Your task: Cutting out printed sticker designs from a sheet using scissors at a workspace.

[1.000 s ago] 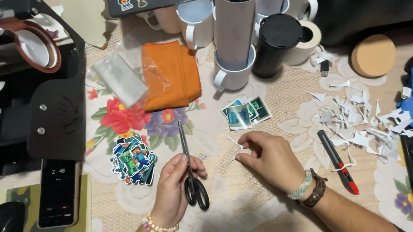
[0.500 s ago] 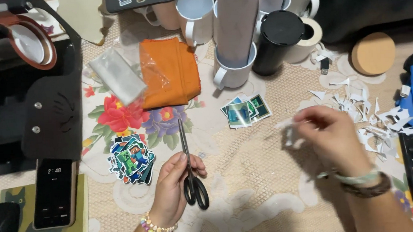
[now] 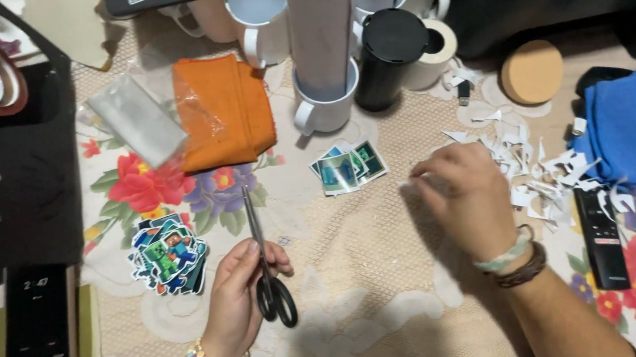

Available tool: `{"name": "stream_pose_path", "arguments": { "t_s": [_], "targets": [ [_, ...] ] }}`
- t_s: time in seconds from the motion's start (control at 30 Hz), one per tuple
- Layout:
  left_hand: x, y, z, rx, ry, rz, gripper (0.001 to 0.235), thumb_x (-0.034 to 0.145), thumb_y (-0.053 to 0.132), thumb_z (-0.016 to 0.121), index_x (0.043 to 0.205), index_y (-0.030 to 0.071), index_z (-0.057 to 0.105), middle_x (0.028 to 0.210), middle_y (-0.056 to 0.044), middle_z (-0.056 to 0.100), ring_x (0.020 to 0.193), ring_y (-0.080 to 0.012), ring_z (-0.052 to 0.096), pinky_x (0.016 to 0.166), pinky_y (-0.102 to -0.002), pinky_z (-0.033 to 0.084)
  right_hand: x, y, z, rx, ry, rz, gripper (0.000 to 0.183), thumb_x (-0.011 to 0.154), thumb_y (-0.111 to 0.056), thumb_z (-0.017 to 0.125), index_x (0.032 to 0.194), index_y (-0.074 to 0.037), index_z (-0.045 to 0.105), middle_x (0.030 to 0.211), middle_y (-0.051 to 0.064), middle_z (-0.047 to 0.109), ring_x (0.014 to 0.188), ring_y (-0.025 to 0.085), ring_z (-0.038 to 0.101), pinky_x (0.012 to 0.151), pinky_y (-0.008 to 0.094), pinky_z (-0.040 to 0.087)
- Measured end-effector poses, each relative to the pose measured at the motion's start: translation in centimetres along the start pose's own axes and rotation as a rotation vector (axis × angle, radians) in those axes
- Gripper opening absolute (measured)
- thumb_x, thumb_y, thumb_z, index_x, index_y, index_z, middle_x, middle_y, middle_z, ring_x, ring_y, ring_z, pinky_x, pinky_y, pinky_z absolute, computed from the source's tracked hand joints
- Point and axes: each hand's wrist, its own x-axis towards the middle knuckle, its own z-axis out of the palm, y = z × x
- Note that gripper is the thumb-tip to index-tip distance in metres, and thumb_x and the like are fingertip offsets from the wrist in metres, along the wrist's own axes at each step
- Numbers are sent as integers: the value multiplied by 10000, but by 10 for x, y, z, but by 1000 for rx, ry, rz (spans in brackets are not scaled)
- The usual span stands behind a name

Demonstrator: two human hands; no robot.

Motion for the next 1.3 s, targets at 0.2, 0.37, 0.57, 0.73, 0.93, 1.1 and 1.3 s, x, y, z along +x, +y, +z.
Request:
{"name": "stream_pose_path", "arguments": {
  "t_s": [0.2,0.37,0.57,0.73,0.93,1.1,1.3],
  "targets": [
    [-1,6,7,-23,15,-50,285,1014,177,521,800,7,601,805,-180,667,710,-245,638,699,-334,522,31,-55,46,27,-241,-126,259,812,-366,803,985,-179,761,982,6,705,1041,282,554,623,416,524],
    [-1,9,8,2,19,-86,287,1013,200,516,805,21,598,814,-167,677,726,-229,641,701,-327,529,47,-52,53,-1,-445,38,220,788,-371,819,929,-214,756,945,-23,718,953,281,582,675,434,516],
    [-2,11,9,23,10,-94,293,1011,217,517,800,29,596,818,-155,677,728,-218,638,705,-324,532,57,-62,47,-45,-590,112,144,855,-351,764,812,-214,749,873,-30,754,957,252,625,706,420,530],
    [-3,10,9,30,5,-94,288,1009,213,522,802,30,601,817,-156,677,730,-224,641,705,-329,539,38,-61,45,-91,-517,9,167,927,-242,637,835,-144,737,855,22,721,883,296,629,678,437,545],
    [-3,10,10,8,21,-108,293,1007,210,530,796,21,606,819,-163,680,726,-225,647,689,-315,531,8,-13,-24,-67,-373,106,226,895,-394,672,956,-189,747,894,-9,727,925,169,633,835,326,553],
    [-3,12,12,27,11,-88,307,1011,214,525,799,14,620,820,-159,682,717,-225,650,675,-311,537,-27,68,-51,-674,-206,360,176,1031,-460,653,998,-328,765,1013,-125,760,1068,199,686,702,301,569],
    [-14,17,31,42,-79,-62,244,984,192,558,788,61,620,1002,-147,710,889,-205,595,875,-321,449,-36,10,-58,45,-133,418,314,850,-360,728,1134,-226,726,1086,-64,758,654,157,737,686,276,517]
  ]
}}
